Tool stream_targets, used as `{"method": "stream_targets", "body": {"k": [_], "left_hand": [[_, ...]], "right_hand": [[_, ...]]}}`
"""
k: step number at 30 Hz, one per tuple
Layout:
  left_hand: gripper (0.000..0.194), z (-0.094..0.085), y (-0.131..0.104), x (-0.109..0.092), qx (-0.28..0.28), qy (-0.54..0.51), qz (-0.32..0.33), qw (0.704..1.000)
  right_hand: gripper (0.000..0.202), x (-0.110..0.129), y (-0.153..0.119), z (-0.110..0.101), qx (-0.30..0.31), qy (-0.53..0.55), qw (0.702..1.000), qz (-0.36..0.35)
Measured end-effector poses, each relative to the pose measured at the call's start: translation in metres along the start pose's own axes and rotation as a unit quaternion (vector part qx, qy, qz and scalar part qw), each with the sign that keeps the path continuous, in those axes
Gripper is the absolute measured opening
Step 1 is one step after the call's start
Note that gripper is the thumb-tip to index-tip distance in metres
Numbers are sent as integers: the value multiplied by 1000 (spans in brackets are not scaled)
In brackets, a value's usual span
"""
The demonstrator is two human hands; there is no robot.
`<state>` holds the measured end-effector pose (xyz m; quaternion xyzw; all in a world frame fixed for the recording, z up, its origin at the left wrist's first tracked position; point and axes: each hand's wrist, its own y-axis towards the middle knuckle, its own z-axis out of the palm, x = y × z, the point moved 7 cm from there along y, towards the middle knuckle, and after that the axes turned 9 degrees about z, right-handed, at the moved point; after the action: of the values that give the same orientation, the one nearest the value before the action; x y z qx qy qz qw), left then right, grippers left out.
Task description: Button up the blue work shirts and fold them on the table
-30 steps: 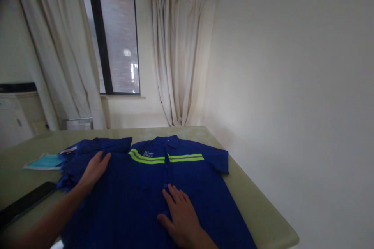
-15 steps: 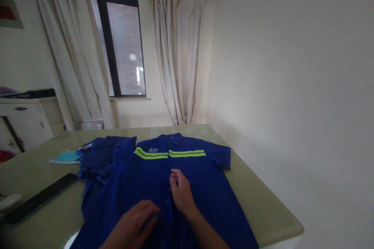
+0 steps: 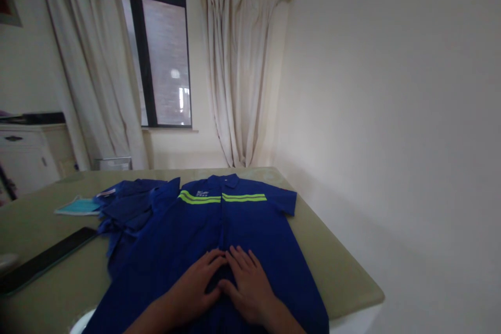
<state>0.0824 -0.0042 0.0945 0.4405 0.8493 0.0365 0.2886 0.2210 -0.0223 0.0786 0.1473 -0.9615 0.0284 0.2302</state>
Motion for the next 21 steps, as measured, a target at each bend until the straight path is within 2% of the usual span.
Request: {"method": "stream_targets", "body": {"k": [3, 7, 9, 11, 13, 15, 16, 19, 21], "left_hand": [[39, -12, 29, 20, -14, -7, -17, 1000], [25, -29, 53, 63, -61, 58, -106, 991], [34, -35, 53, 70, -71, 92, -135, 984], [40, -33, 47, 62, -69, 113, -131, 983], [34, -22, 37, 43, -68, 119, -104, 985], [26, -1, 25, 23, -60, 111, -65, 990], [33, 13, 19, 15, -46, 107, -45, 992], [61, 52, 1, 8, 11, 121, -8, 993], [57, 65, -11, 11, 30, 143, 19, 989]], "right_hand": [[58, -9, 38, -10, -25, -27, 999, 25], [50, -23, 82, -17, -58, -55, 996, 48], [50, -29, 95, -18, -68, -58, 995, 49], [50, -33, 103, -18, -68, -58, 995, 45], [50, -35, 107, -19, -66, -58, 995, 41], [50, -34, 107, -20, -66, -58, 995, 36], [50, -33, 105, -21, -66, -59, 995, 35], [51, -32, 93, -21, -62, -60, 996, 32], [52, -34, 80, -20, -56, -56, 996, 28]]}}
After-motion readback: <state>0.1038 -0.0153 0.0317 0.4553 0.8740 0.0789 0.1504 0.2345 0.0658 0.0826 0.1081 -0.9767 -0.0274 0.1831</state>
